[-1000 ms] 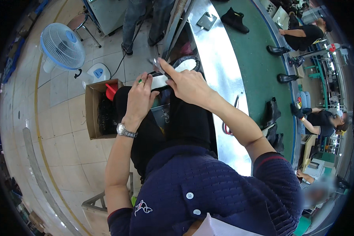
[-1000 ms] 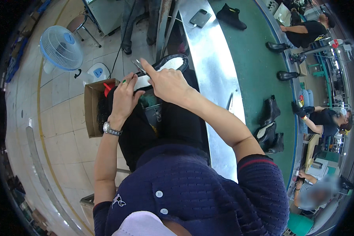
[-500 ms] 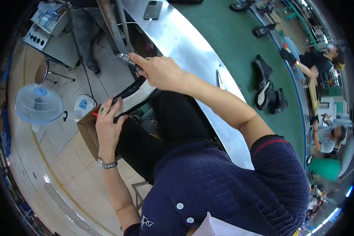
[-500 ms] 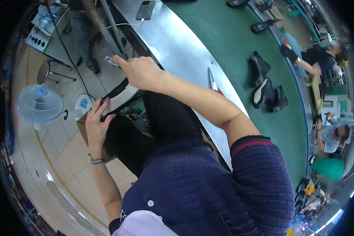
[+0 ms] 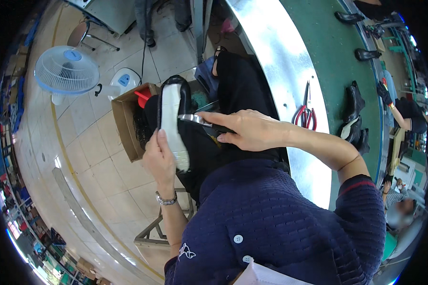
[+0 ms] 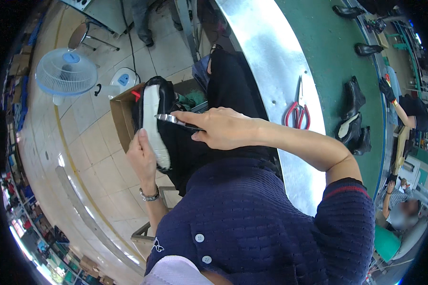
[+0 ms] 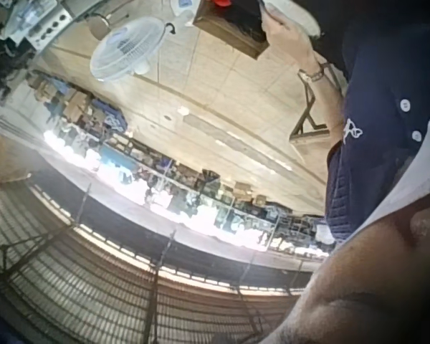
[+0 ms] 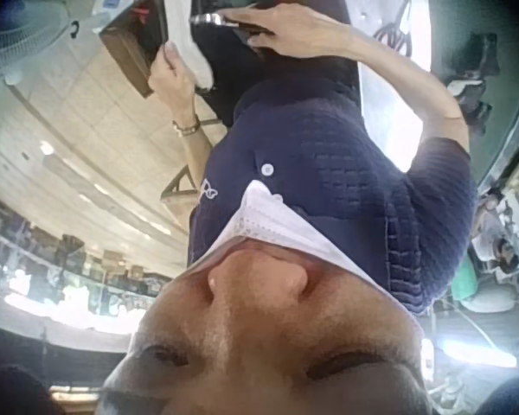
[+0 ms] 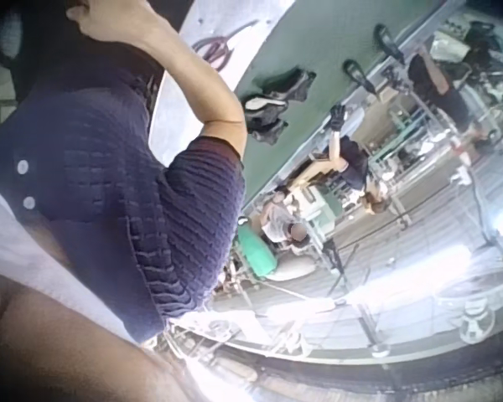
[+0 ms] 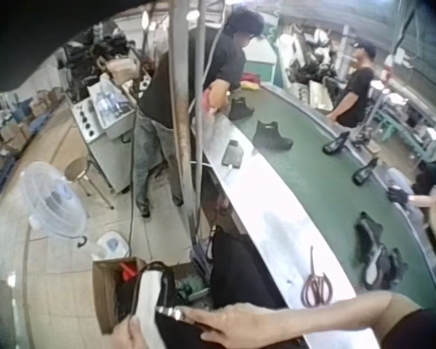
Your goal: Finishing and assembling a shoe upper by cutting material and adjusting the shape with tools.
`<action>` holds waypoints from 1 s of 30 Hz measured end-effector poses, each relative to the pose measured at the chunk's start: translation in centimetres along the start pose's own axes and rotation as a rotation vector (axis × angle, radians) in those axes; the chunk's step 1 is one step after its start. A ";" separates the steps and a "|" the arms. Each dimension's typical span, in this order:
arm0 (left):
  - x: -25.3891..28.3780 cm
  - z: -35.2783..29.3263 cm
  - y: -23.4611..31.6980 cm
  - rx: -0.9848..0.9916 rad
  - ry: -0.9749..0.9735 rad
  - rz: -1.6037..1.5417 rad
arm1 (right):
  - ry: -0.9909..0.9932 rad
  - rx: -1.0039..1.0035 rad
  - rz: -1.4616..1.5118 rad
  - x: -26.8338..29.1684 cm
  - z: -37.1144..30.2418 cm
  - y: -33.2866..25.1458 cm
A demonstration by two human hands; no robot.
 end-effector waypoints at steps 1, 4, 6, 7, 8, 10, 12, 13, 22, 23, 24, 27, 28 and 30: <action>-0.2 -0.1 0.8 0.001 -0.010 -0.115 | -0.052 0.016 -0.038 -0.3 0.3 -0.6; -1.3 -1.9 1.3 0.067 -0.091 -0.252 | -0.050 0.114 -0.325 -0.6 0.7 -3.6; -1.7 -2.2 1.8 0.023 -0.106 -0.161 | -0.055 0.152 -0.539 -0.3 0.3 -6.0; -1.8 -2.2 2.5 -0.084 -0.089 -0.067 | -0.039 0.154 -0.646 -0.6 0.4 -6.7; -1.8 -2.2 3.3 -0.190 -0.072 0.029 | -0.022 0.157 -0.753 -0.9 0.4 -7.0; -1.9 -2.2 3.1 -0.142 -0.119 0.064 | 0.041 0.171 -0.751 -0.9 0.7 -6.5; -2.5 -2.0 2.5 -0.013 -0.173 -0.272 | 0.055 0.199 -0.601 -0.4 1.0 -5.2; -3.4 -2.2 2.3 0.097 -0.184 -0.669 | 0.100 0.204 -0.592 -0.3 1.2 -4.6; -10.3 -0.1 0.6 0.673 -0.139 -1.771 | 0.077 0.200 -0.512 0.5 1.4 -3.6; -9.9 0.5 1.2 0.603 -0.112 -1.718 | 0.068 0.221 -0.560 0.8 1.6 -4.0; -9.4 1.0 1.2 0.534 -0.076 -1.662 | 0.069 0.223 -0.563 1.8 1.7 -5.6; -9.6 0.4 -0.9 0.556 0.005 -1.521 | 0.179 0.358 -0.958 3.4 0.4 -10.4; -10.1 -0.1 -1.7 0.558 0.014 -1.521 | 0.176 0.366 -0.961 3.4 0.7 -10.6; -11.2 -0.7 -2.8 0.513 -0.050 -1.534 | 0.335 0.686 -0.575 5.1 0.3 -13.2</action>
Point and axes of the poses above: each hand's wrist, its own z-axis towards the middle knuckle, its own x-axis out of the back of the hand, y = z × x, the point moved 8 cm from there along z, towards the middle knuckle, and after that the axes turned 15 degrees about -x, right-handed, at the moved point
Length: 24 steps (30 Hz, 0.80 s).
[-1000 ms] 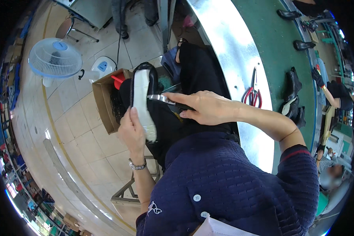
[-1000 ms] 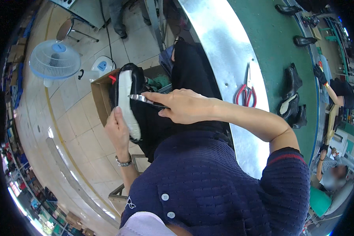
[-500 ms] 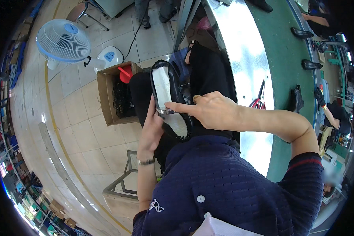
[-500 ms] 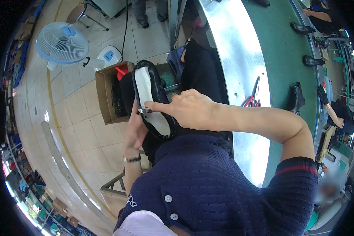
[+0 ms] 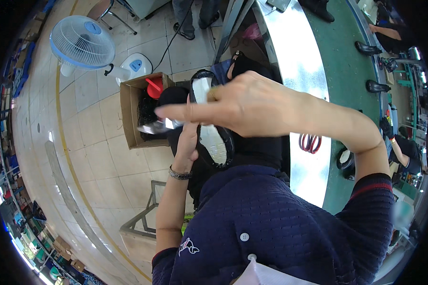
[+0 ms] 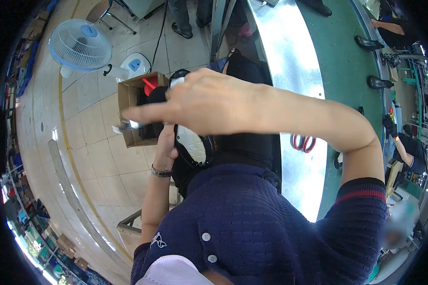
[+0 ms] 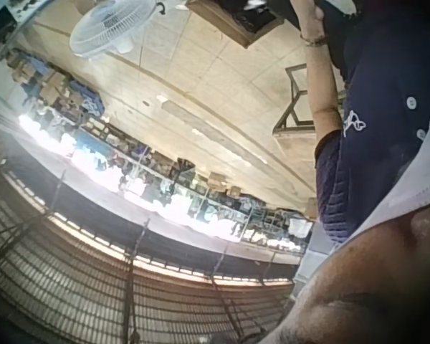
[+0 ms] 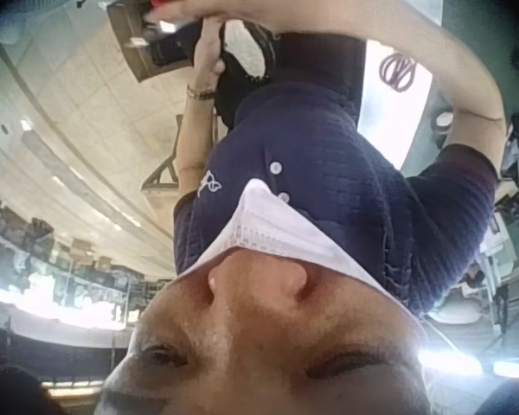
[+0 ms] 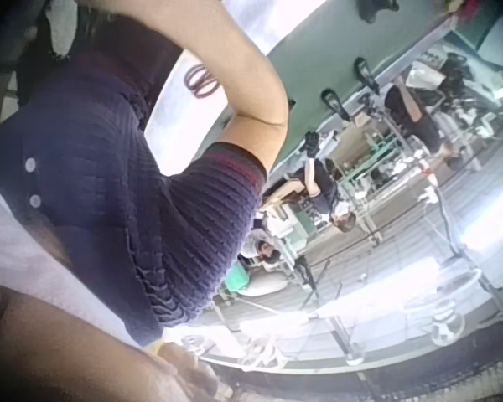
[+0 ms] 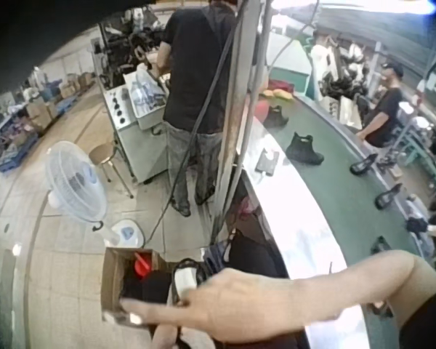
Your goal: Finishing and assembling a shoe upper by cutting material and adjusting the shape with tools.
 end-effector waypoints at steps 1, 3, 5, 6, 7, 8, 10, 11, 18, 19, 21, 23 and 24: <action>-1.0 -0.1 0.5 0.095 -0.043 0.102 | 0.015 -0.019 0.156 -1.1 0.4 1.2; -3.7 -0.2 2.7 0.017 -0.089 0.050 | -0.206 -0.223 -0.023 -5.5 1.3 5.5; -4.2 -0.1 3.1 -0.007 -0.105 0.017 | -0.360 -0.367 -0.201 -7.0 0.5 7.9; -4.0 -0.2 3.2 -0.011 -0.094 0.012 | -0.295 -0.284 -0.310 -5.8 0.8 6.7; -3.5 -0.3 3.1 0.004 -0.073 0.032 | -0.228 -0.199 -0.415 -5.0 0.9 5.5; -3.1 -0.5 3.0 0.021 -0.052 0.053 | -0.236 -0.188 -0.413 -5.3 0.8 5.0; -3.4 -0.5 3.2 0.018 -0.063 0.048 | 0.028 -0.117 -0.098 -3.0 0.5 3.3; -2.9 -0.3 2.8 0.031 -0.064 0.045 | 0.069 -0.073 0.023 -4.2 0.1 3.7; -2.8 -0.3 3.2 0.090 -0.043 -0.006 | -0.137 -0.169 -0.238 -4.6 -0.1 4.0; -3.1 -0.4 3.2 0.111 -0.063 -0.004 | -0.071 -0.169 -0.148 -4.0 -0.4 3.4; -3.2 -0.6 3.3 0.153 -0.051 0.041 | -0.153 -0.236 -0.117 -6.4 -1.0 4.4; -2.9 -0.3 2.9 0.152 -0.088 0.056 | -0.272 -0.357 -0.089 -9.4 -2.1 6.5; -2.3 -0.4 3.0 0.153 -0.102 0.072 | -0.271 -0.358 -0.081 -9.2 -1.8 5.9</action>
Point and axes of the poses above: each hand's wrist, its own z-axis towards the middle knuckle, its own x-axis out of the back of the hand, y = z × x, the point moved 8 cm from there along z, towards the middle knuckle, and after that the axes turned 15 degrees about -x, right-handed, at the moved point
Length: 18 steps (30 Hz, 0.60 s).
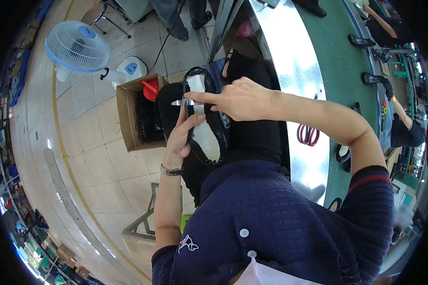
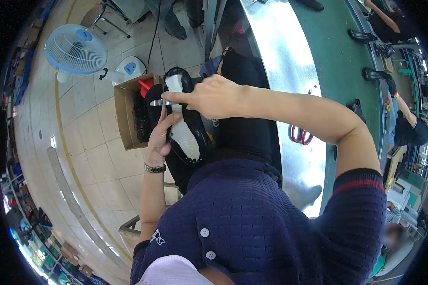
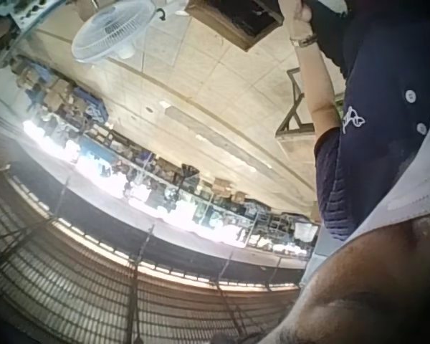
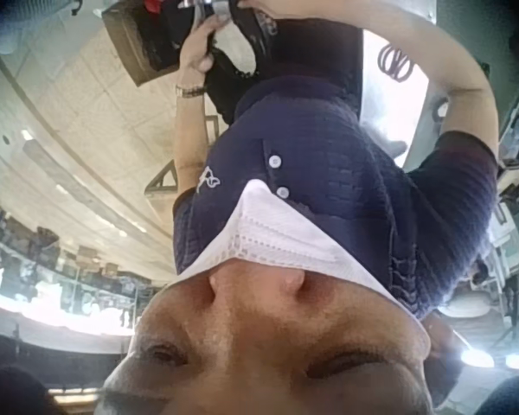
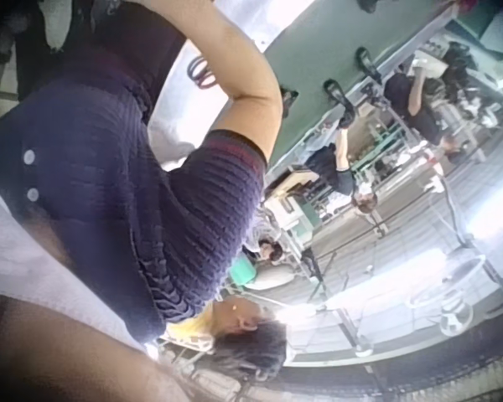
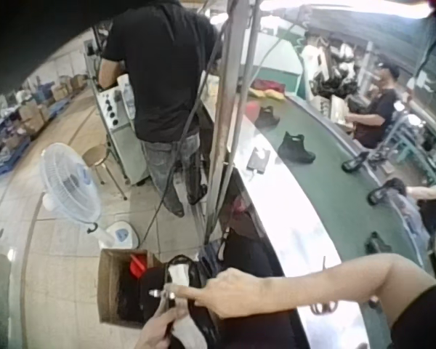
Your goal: Finishing and assembling a shoe upper by cutting material and adjusting the shape with tools.
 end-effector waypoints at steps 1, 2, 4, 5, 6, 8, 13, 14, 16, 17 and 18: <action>-0.1 -0.1 0.0 -0.002 0.006 -0.001 | 0.031 0.055 -0.093 1.1 -0.1 -0.9; -0.3 -0.2 0.1 0.011 0.023 -0.025 | 0.063 0.111 -0.186 2.1 -0.3 -1.8; -0.6 -0.6 0.2 0.050 0.054 -0.062 | 0.132 0.163 -0.133 3.0 -1.2 -2.5; -0.2 -0.6 0.0 0.029 -0.004 -0.038 | 0.209 0.197 0.053 3.4 -1.6 -2.7; -0.1 -0.7 -0.1 0.029 -0.009 -0.034 | 0.293 0.225 0.231 3.9 -2.1 -2.5; 0.0 -1.0 0.0 -0.027 -0.032 -0.006 | 0.164 0.118 0.185 1.4 -1.4 -0.9; -3.2 -3.4 -2.1 0.076 -0.186 -0.527 | 0.078 0.064 0.060 -0.9 -0.8 0.1; -3.2 -3.5 -2.5 0.082 -0.186 -0.525 | 0.077 0.065 0.082 -1.0 -0.8 0.1; -1.5 -3.2 -2.8 -0.024 -0.058 -0.256 | 0.080 0.077 0.002 0.5 -1.0 -0.9; 0.2 -2.8 -3.7 -0.094 0.057 -0.179 | 0.088 0.082 -0.079 1.3 -1.2 -1.5; 0.6 -2.7 -4.0 -0.095 0.061 -0.181 | 0.085 0.086 -0.079 1.8 -1.6 -2.0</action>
Point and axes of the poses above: each hand's wrist, its own z-axis towards the middle knuckle, its own x-axis out of the back of the hand, y = z × x, the point moved 8 cm from there along z, towards the middle knuckle, and after that the axes turned 15 degrees about -x, right-handed, at the moved point
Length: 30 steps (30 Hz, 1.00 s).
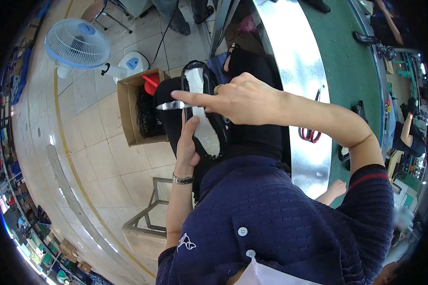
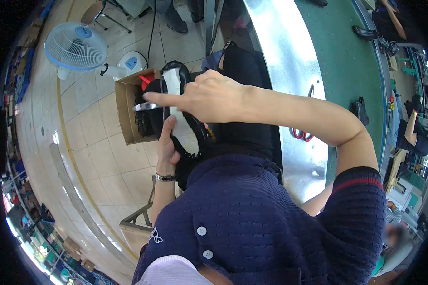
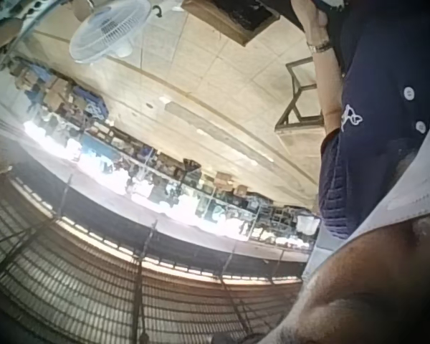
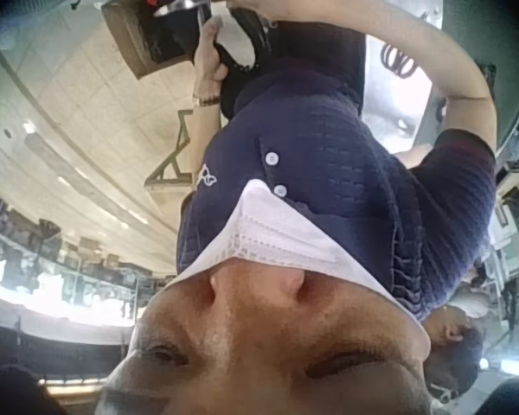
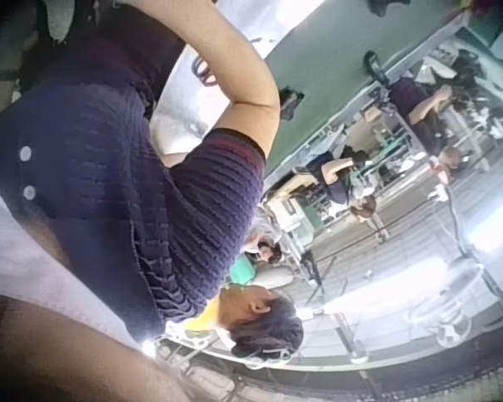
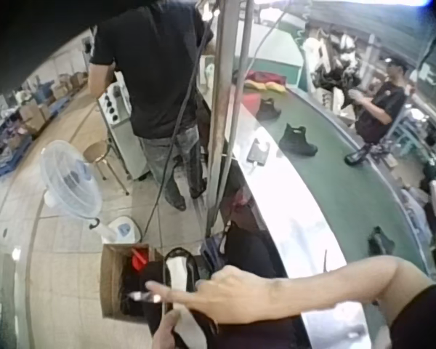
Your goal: Finishing and assembling a shoe upper by cutting material and adjusting the shape with tools.
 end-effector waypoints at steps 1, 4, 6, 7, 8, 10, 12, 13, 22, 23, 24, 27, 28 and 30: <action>0.6 0.0 0.0 -0.008 0.033 0.036 | 0.091 0.081 0.100 1.4 -0.7 -1.0; 0.9 -0.2 0.4 0.053 0.054 0.035 | 0.177 0.178 0.241 1.4 -1.3 -1.5; 1.4 -0.5 0.4 0.096 0.085 0.045 | -0.211 0.023 0.062 -2.2 0.0 -0.4; 1.5 -0.6 0.3 0.118 0.095 0.027 | -0.235 0.063 0.007 -1.9 -0.1 -0.7; 1.6 -0.4 0.3 0.116 0.096 0.024 | -0.237 0.065 0.005 -1.3 -0.3 -0.8; 1.3 -0.5 0.2 0.130 0.039 -0.005 | -0.052 0.136 0.028 0.9 -1.0 -2.3; 2.2 -1.1 -0.5 0.145 0.008 -0.012 | -0.041 0.117 0.090 1.1 -1.4 -3.0; 2.0 -1.2 -0.2 0.076 -0.062 -0.050 | -0.078 0.077 0.103 0.0 -1.5 -2.6; -0.9 -2.1 -1.0 0.069 -0.002 -0.239 | 0.066 -0.007 0.260 1.3 -1.0 -0.8; -0.4 -1.9 -0.7 -0.017 0.060 -0.090 | 0.112 0.001 0.290 0.3 -0.7 -0.3; 0.0 -1.8 -0.4 -0.098 0.118 0.060 | 0.112 0.001 0.290 0.1 -0.4 -0.1; 0.6 -1.9 -0.2 -0.144 0.140 0.108 | -0.078 -0.031 -0.036 -1.1 -0.2 -0.7; 1.0 -2.3 -0.3 -0.112 0.167 0.178 | -0.086 -0.024 -0.033 -0.9 -0.6 -1.0; -0.2 -2.2 0.4 -0.184 0.108 0.181 | 0.129 0.174 0.227 1.5 -2.0 -2.4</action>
Point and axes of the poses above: each hand's wrist, its own z-axis towards the middle knuckle, its own x-axis out of the back of the hand, y = z × x, the point moved 8 cm from there along z, towards the middle knuckle, and after that the axes turned 15 degrees about -x, right-handed, at the moved point
